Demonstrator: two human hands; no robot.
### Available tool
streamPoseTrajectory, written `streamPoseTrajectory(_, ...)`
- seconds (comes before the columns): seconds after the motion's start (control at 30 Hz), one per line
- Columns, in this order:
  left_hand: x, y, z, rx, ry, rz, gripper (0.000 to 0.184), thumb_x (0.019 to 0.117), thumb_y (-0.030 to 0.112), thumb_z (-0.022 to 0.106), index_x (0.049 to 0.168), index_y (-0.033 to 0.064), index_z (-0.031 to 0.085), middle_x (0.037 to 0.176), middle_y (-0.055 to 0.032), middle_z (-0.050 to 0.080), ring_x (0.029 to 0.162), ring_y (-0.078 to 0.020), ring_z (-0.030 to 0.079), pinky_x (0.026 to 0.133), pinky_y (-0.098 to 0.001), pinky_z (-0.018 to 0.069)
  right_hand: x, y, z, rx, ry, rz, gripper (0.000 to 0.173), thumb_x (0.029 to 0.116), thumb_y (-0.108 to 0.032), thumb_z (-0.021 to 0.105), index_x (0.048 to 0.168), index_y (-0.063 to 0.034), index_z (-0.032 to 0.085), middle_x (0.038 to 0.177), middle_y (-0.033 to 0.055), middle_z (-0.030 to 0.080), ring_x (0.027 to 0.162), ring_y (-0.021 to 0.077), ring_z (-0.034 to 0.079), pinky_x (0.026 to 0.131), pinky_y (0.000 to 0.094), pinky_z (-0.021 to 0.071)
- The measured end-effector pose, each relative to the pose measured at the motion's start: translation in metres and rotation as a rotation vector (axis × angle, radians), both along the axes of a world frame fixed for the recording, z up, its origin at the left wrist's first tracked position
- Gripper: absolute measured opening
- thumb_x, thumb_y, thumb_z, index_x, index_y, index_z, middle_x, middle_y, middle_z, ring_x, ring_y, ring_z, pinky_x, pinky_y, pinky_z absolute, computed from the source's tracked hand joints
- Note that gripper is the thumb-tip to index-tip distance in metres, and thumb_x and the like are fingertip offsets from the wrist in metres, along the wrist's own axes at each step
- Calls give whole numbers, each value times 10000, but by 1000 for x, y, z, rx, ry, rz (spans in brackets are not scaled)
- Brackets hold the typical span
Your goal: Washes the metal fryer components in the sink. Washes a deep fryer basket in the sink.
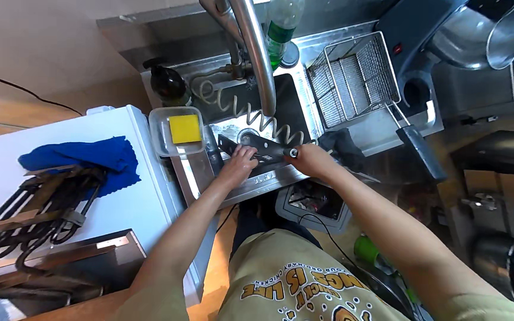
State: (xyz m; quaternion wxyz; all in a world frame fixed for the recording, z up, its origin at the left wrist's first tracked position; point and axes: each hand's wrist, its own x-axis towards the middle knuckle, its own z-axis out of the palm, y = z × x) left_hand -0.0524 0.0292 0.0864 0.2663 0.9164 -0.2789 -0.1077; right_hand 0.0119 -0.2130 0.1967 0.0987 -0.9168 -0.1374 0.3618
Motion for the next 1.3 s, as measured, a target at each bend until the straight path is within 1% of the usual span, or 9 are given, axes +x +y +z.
streamPoseTrajectory(0.17,11,2,-13,89,-3,-96,77,924,85,726,992,48,726,1414,-174,575,1351,-373,521,1187,-568,342,-8,9,-5,115,48,30,368,1047,-380,594,907,-67,728,819,136,705,826,331,703,757,600,553)
streamPoseTrajectory(0.37,15,5,-17,63,119,35,812,841,270,841,1518,53,449,1466,-234,515,1381,-411,483,1189,-512,357,-9,5,-7,106,89,33,370,1047,-370,597,885,-60,720,815,142,701,829,341,702,756,609,547)
streamPoseTrajectory(0.63,20,-9,-10,-3,260,417,808,798,421,870,1413,18,535,1516,-231,461,1415,-413,438,1147,-535,412,-11,14,-2,126,55,-5,339,1046,-381,592,938,-91,731,849,128,713,855,329,708,764,607,552)
streamPoseTrajectory(0.7,18,-16,5,42,405,576,960,766,428,899,1514,52,430,1615,-244,315,1358,-431,495,1072,-553,482,-9,12,-4,122,32,3,341,1050,-375,584,942,-91,739,854,132,720,860,337,712,768,612,554)
streamPoseTrajectory(0.8,15,-24,20,59,644,760,1235,758,341,910,1653,122,88,1676,-286,87,1188,-484,611,932,-585,552,-18,26,0,176,78,0,349,1041,-374,599,932,-71,735,841,141,711,850,340,706,766,610,552)
streamPoseTrajectory(0.93,9,-20,12,-351,951,1011,1336,739,89,889,1634,105,-103,1526,-326,406,1294,-442,556,1041,-582,492,-24,43,-5,236,137,28,355,1051,-379,587,946,-76,738,846,131,705,862,317,696,797,589,543)
streamPoseTrajectory(1.03,-3,-13,3,-810,1163,1131,1006,863,93,738,1627,127,83,1411,-260,510,1167,-358,613,917,-485,563,-22,39,-16,250,123,11,363,1045,-381,590,916,-73,731,817,132,699,837,326,696,772,607,544)
streamPoseTrajectory(1.17,8,-16,-2,-910,1336,1259,767,976,573,590,1514,60,400,1417,-242,538,1221,-376,599,973,-534,542,-32,54,-8,221,168,28,386,1039,-398,597,920,-54,723,866,149,705,895,340,696,814,601,540)
streamPoseTrajectory(1.3,17,-21,-25,-685,1283,1320,501,990,320,612,1381,21,520,1231,-219,616,1057,-325,623,869,-507,541,-34,56,-5,125,153,48,413,1053,-411,568,991,-33,720,961,191,719,985,385,700,860,632,536)
